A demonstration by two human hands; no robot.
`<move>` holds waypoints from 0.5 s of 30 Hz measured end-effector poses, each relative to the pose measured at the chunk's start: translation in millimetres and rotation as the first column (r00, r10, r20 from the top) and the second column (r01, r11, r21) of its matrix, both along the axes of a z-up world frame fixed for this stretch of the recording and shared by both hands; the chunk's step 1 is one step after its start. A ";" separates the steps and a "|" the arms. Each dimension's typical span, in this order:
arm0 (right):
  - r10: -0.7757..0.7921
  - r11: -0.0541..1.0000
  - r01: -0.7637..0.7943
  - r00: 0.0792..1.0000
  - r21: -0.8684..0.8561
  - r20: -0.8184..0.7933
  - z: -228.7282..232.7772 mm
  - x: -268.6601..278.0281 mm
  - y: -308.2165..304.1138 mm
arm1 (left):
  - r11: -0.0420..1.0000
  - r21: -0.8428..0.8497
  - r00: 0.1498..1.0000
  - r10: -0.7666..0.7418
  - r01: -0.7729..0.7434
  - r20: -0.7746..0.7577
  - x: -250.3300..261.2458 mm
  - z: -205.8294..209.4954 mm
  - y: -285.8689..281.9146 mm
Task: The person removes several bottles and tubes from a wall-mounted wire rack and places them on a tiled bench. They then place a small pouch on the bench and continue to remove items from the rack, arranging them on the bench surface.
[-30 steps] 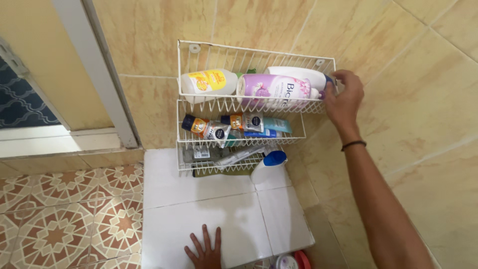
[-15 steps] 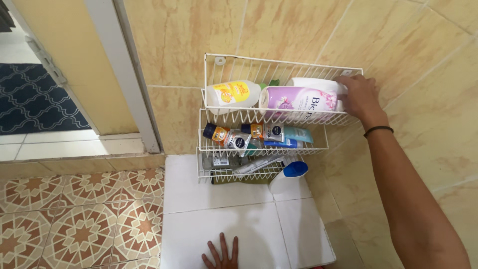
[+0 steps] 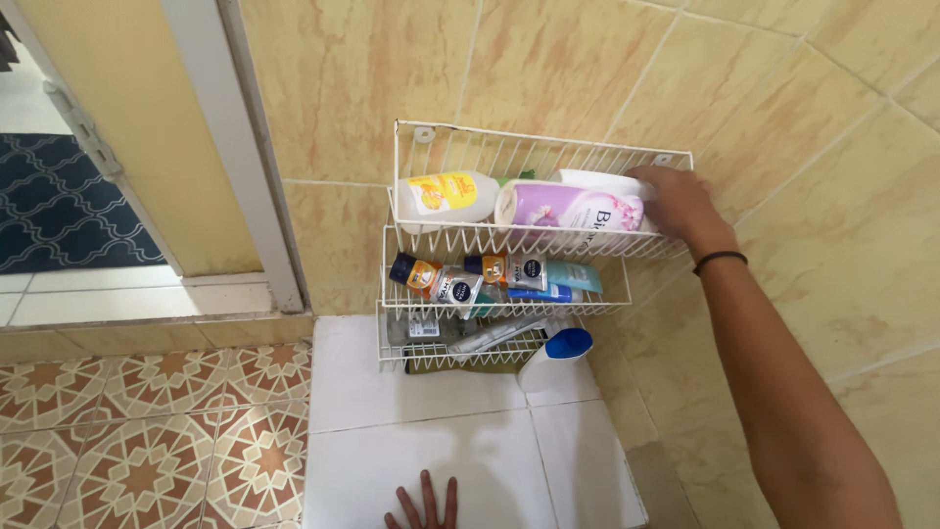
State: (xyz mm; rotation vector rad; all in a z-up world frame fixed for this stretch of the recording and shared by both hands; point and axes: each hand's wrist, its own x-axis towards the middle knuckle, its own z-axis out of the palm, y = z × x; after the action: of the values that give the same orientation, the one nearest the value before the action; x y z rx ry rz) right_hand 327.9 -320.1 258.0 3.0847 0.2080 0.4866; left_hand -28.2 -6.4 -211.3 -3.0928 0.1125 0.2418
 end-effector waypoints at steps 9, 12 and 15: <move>0.057 0.998 -0.054 0.991 -0.030 0.118 12.5 -15.0 17.1 | 0.997 -0.070 0.942 -0.047 0.025 -0.331 4.1 22.0 5.0; 0.090 0.990 -0.110 0.972 0.083 0.216 28.6 -30.8 22.3 | 0.999 -0.012 0.999 0.039 -0.039 0.016 -0.6 7.2 -1.7; 0.196 0.963 -0.249 0.915 0.108 0.354 57.6 -43.2 37.9 | 0.995 -0.056 0.905 0.094 -0.078 0.416 -4.2 -3.0 -2.7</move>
State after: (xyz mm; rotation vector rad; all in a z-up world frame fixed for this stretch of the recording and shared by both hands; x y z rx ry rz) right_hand 284.8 -282.2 315.6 3.0617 0.5429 1.0803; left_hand -32.4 -9.1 -214.3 -3.1051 -0.0343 -0.4292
